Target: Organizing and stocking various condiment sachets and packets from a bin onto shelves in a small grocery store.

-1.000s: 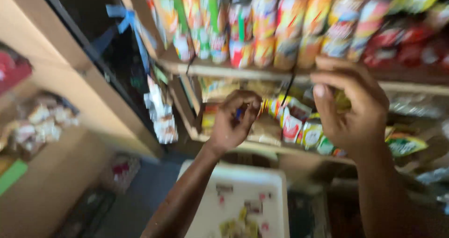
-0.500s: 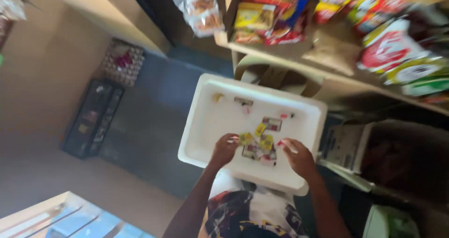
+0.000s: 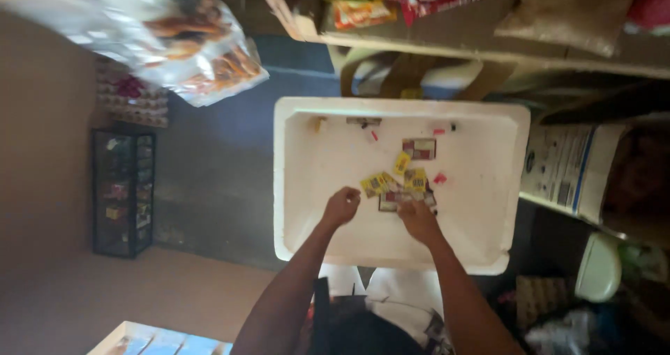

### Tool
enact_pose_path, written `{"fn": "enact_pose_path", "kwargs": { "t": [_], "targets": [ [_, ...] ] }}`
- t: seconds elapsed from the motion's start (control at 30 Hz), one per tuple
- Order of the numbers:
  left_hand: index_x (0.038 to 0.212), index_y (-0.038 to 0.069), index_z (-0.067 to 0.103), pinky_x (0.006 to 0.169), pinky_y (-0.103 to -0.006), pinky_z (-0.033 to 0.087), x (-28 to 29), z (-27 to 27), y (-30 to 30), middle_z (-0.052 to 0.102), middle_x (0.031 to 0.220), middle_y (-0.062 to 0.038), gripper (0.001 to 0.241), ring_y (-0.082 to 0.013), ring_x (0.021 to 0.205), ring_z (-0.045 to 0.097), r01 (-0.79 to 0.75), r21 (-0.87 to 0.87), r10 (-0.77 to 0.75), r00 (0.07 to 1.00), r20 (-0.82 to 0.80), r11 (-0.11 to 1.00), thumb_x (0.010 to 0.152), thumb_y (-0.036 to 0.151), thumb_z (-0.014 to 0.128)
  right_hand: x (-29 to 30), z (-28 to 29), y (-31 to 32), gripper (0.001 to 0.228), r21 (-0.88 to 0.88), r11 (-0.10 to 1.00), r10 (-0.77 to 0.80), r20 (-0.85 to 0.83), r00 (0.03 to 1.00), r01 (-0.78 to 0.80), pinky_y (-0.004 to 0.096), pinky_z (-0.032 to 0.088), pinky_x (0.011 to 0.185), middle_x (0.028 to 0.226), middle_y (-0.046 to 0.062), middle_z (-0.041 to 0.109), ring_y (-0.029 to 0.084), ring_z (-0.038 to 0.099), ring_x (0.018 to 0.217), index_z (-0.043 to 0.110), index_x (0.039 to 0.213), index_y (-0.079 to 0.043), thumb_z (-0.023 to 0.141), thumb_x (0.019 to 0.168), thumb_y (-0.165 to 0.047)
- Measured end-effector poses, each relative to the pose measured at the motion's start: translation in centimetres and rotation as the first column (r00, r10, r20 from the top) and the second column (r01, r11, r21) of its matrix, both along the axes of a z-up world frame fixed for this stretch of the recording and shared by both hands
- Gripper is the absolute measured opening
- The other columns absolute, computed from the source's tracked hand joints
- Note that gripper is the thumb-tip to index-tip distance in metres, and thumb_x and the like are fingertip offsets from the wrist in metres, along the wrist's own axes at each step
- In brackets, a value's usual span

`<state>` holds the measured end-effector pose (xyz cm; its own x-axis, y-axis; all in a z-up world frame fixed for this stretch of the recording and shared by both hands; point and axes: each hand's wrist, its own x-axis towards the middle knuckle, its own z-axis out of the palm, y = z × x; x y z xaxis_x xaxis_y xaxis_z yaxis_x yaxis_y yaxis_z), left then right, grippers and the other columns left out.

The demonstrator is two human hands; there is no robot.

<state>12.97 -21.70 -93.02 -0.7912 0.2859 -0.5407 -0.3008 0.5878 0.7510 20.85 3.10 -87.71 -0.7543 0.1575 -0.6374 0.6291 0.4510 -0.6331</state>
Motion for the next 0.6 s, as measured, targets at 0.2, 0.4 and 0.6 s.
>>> {"fn": "enact_pose_path", "kwargs": {
  "t": [0.2,0.4,0.6],
  "targets": [
    [0.116,0.005,0.071,0.074,-0.0349,0.057,0.2,-2.4,1.7,0.077,0.101,-0.012,0.029,-0.0209,0.087,0.073,-0.106,0.049,0.094,0.974,0.206,0.993,0.091,0.021,0.069,0.1,-4.7,0.7,0.029,0.004,0.995,-0.099,-0.032,0.995,0.099,0.038,0.056,0.086,0.100,0.013,0.077,0.026,0.073,0.096,0.070,0.109,-0.001,0.070,0.093,-0.026],
    [0.120,0.002,0.069,0.061,-0.0325,0.054,4.1,-7.7,3.5,0.076,0.096,-0.011,0.034,-0.0179,0.076,0.069,-0.313,0.101,0.227,0.843,0.488,0.944,0.090,0.017,0.066,1.2,-10.3,1.6,0.032,0.033,0.994,-0.108,0.020,0.994,0.107,0.037,0.055,0.090,0.107,0.014,0.076,0.027,0.072,0.102,0.069,0.115,-0.004,0.072,0.089,-0.023],
    [0.117,0.003,0.072,0.094,-0.0385,0.054,6.7,-11.5,5.9,0.076,0.111,-0.019,0.038,-0.0300,0.107,0.072,-0.092,-0.097,0.108,0.978,0.179,0.991,0.086,0.025,0.068,1.1,-12.6,1.3,0.034,0.067,0.995,-0.069,-0.051,0.996,0.072,0.038,0.054,0.093,0.114,0.015,0.075,0.028,0.071,0.108,0.069,0.120,-0.006,0.068,0.088,-0.016]
  ]
}}
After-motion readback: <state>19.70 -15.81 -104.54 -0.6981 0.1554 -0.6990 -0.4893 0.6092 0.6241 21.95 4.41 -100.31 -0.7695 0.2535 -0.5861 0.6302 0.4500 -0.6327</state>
